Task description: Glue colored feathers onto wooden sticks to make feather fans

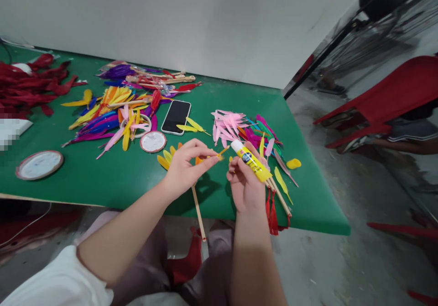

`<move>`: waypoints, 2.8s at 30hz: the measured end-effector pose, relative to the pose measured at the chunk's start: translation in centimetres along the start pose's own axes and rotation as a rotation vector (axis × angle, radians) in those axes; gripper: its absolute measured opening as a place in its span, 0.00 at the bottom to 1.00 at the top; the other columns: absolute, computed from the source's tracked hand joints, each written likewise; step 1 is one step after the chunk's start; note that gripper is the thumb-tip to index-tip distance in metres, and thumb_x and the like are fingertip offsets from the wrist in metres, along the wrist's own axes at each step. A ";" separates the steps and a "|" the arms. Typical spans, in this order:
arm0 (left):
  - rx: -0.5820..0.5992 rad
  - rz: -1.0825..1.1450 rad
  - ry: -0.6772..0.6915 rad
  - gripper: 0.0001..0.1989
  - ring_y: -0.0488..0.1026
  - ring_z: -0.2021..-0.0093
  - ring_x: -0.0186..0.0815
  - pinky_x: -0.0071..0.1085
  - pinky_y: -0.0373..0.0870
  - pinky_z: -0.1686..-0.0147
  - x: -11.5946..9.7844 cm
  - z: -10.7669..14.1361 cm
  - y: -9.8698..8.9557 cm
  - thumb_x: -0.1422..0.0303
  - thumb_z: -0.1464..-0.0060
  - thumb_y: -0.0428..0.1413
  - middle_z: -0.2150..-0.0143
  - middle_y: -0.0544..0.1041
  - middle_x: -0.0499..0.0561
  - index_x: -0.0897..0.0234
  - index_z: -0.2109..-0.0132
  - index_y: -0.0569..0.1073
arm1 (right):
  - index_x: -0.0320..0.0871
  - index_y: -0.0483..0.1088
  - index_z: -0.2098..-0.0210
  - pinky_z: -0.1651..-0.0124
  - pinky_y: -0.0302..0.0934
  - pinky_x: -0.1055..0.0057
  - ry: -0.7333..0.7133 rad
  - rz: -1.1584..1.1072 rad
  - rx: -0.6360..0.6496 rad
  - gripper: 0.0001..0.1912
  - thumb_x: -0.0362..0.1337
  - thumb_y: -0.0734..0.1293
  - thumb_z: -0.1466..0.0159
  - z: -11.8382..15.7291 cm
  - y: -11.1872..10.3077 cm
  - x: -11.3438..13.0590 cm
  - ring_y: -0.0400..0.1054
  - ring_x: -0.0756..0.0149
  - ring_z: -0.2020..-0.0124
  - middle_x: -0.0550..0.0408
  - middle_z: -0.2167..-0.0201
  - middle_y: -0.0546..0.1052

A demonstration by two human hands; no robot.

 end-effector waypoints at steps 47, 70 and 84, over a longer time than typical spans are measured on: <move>0.006 -0.193 0.298 0.05 0.69 0.76 0.28 0.25 0.66 0.74 -2.8 1.6 2.5 0.74 0.52 0.54 0.76 0.75 0.51 0.69 0.67 0.74 | 0.42 0.67 0.77 0.90 0.45 0.85 0.085 -0.440 0.057 0.15 0.47 0.60 0.43 0.7 1.2 0.4 0.49 0.80 0.91 0.65 0.92 0.59; 0.023 -0.170 0.397 0.07 0.66 0.78 0.27 0.26 0.65 0.75 -3.0 1.8 2.5 0.76 0.51 0.53 0.79 0.73 0.49 0.68 0.64 0.75 | 0.43 0.63 0.77 0.90 0.43 0.84 0.028 -0.378 0.006 0.14 0.46 0.59 0.43 0.6 1.0 0.8 0.51 0.79 0.91 0.66 0.93 0.59; -0.013 -0.222 0.290 0.09 0.66 0.76 0.27 0.24 0.65 0.73 -2.9 1.6 2.3 0.75 0.50 0.52 0.78 0.72 0.49 0.70 0.62 0.74 | 0.42 0.65 0.78 0.90 0.44 0.84 0.050 -0.428 0.029 0.16 0.45 0.57 0.42 0.5 1.0 0.7 0.51 0.79 0.91 0.64 0.93 0.60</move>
Point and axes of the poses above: each hand's wrist, its own z-axis away from the middle knuckle, its own y-axis out of the palm, x = y × z, the point moved 5 cm from there along -z, towards the middle knuckle
